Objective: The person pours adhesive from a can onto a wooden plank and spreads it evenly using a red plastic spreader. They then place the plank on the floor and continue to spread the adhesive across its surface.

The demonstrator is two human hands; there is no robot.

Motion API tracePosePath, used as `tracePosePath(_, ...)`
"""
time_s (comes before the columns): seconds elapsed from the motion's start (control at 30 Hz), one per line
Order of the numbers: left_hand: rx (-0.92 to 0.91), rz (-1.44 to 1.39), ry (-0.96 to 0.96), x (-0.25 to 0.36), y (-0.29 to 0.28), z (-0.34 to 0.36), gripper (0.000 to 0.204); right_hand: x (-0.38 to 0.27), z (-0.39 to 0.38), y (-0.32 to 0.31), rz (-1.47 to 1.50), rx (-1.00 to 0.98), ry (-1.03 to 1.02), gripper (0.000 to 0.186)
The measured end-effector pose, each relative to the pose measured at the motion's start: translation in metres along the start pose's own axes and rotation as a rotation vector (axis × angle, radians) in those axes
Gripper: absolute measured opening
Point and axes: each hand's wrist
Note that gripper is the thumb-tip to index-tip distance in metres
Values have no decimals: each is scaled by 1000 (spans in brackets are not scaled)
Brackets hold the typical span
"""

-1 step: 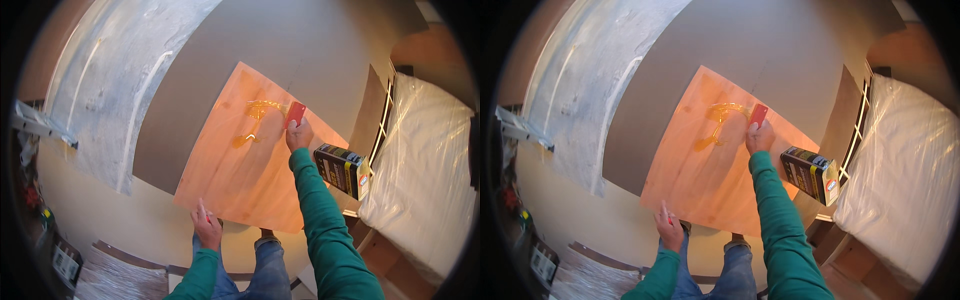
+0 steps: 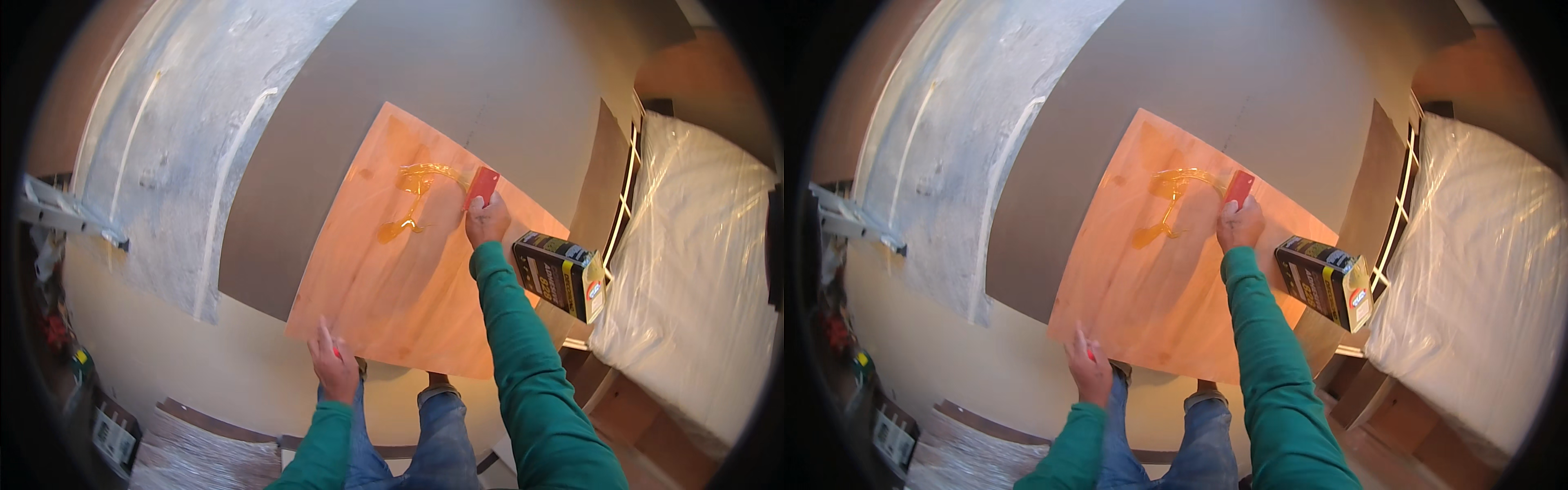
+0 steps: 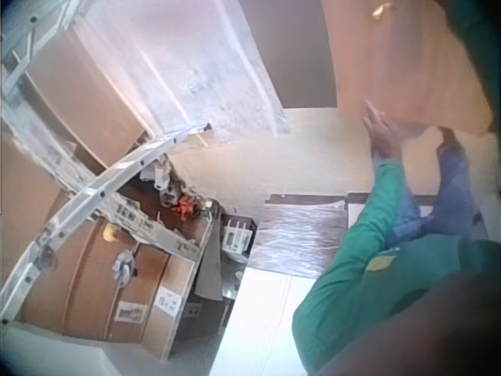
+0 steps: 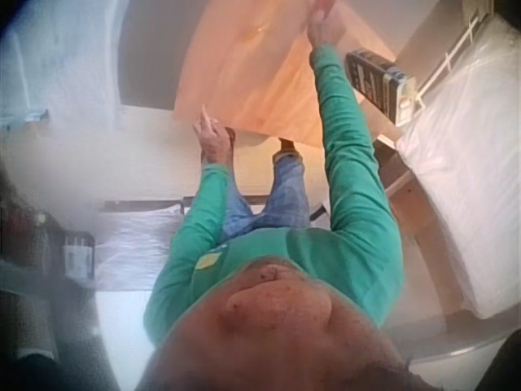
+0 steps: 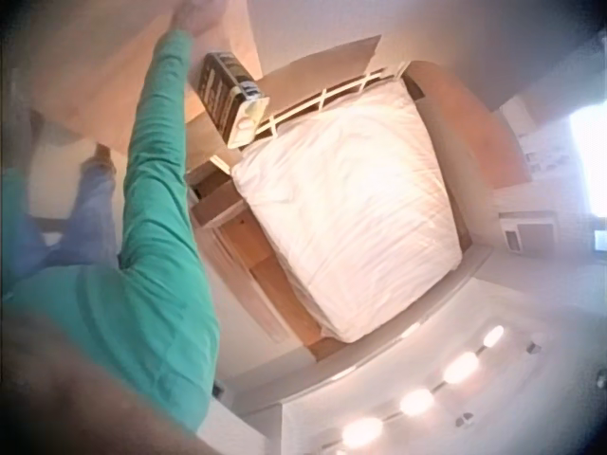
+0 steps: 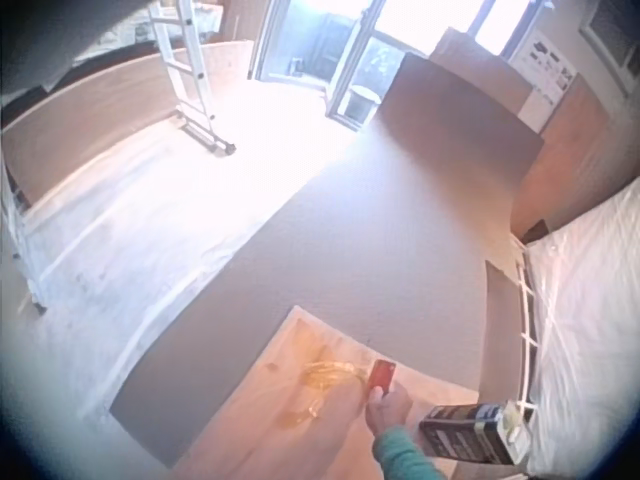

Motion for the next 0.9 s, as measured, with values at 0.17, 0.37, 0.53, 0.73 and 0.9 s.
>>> tracePosePath(0.17, -46, 200, 94, 65, -14, 102, 100, 33, 14, 1, -114, 157, 79, 24)
tracePosePath(0.37, -145, 692, -83, 100, 8, 123, 120, 43, 23, 1, -137, 68, 152, 26)
tracePosePath(0.53, -140, 809, -99, 98, 18, 127, 124, 21, 19, 0, -235, -137, 180, 27)
tracePosePath(0.73, -137, 734, -126, 103, 18, 124, 126, -22, -15, 19, -40, -185, 47, 26)
tracePosePath(0.9, -141, 717, -111, 98, 16, 128, 127, -5, 1, 6, 27, -25, 255, 26)
Point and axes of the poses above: each hand's wrist, its own z-axis towards the middle knuckle, its own y-axis out of the palm, x = y × z, and after that the axes turned 9 degrees about -y, right-handed
